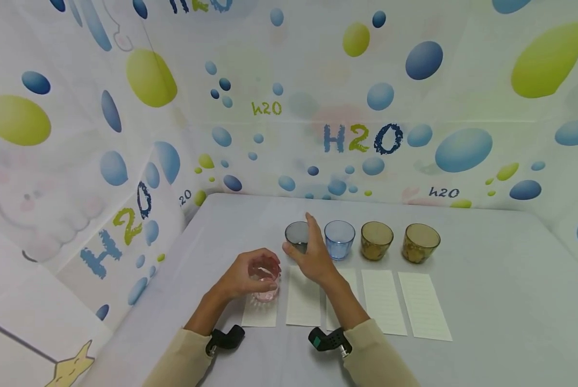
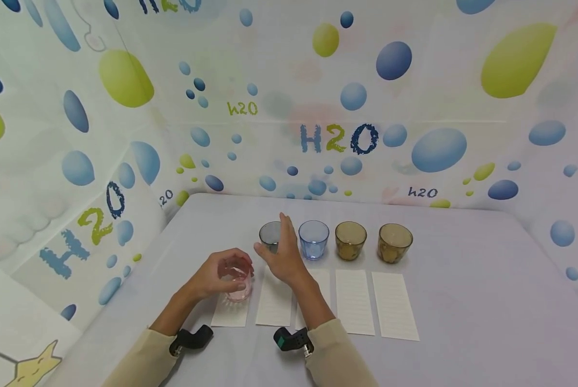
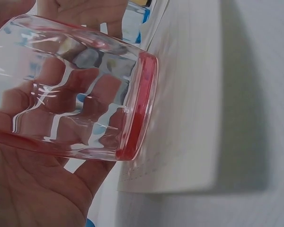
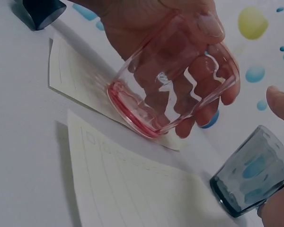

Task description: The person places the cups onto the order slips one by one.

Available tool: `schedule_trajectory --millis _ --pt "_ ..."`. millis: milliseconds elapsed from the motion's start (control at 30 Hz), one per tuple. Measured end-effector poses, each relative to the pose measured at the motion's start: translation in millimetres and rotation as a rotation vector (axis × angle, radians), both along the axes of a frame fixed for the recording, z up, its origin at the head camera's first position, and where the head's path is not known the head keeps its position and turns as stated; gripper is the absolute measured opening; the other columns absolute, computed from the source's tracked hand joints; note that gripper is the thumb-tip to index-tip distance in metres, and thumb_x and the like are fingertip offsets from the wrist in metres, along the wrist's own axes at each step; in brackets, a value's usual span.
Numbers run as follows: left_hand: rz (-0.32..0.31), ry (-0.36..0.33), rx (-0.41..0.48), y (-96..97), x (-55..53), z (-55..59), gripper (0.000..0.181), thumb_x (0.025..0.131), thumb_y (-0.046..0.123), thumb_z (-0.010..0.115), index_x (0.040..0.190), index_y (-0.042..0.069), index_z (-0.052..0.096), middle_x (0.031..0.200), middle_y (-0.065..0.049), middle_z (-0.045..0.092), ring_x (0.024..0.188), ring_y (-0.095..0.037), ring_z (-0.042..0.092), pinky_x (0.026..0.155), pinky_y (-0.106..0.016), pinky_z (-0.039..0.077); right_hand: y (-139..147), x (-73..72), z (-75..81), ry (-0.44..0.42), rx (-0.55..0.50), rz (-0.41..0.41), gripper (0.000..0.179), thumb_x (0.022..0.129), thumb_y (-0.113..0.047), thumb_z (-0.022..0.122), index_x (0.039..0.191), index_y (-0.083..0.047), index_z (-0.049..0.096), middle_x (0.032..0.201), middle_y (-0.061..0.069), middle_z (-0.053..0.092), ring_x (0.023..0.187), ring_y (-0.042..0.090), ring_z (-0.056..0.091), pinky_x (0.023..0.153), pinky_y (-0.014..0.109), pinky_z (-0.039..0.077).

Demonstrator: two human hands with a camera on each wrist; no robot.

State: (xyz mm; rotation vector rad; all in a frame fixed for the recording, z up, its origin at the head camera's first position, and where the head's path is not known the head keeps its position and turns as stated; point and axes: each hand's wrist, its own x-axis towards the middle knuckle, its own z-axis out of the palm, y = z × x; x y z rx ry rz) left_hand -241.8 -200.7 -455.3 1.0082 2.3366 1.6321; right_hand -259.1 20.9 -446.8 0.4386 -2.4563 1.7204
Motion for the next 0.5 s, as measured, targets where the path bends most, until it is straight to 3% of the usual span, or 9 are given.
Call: schedule_trajectory --millis 333,500 --pt "0.022 -0.017 -0.003 0.6 2.5 1.3 0.040 0.082 0.006 0.076 0.116 -0.007 0.061 0.105 -0.020 0.070 0.095 -0.033 0.070 0.085 -0.044 0.059 -3 0.7 -7.4 -0.056 -0.113 -0.033 0.098 0.096 -0.036 0.067 0.163 -0.009 0.001 0.169 0.017 0.008 0.156 0.033 0.010 0.123 0.054 0.012" --pt "0.021 -0.010 -0.001 0.2 1.9 0.3 0.040 0.082 0.007 0.077 0.116 -0.007 0.061 0.104 -0.020 0.070 0.096 -0.034 0.070 0.085 -0.045 0.059 -4 -0.7 -12.0 -0.081 -0.141 -0.057 0.103 0.094 -0.035 0.071 0.162 -0.007 -0.001 0.168 0.021 0.011 0.153 0.037 0.017 0.122 0.055 0.016"
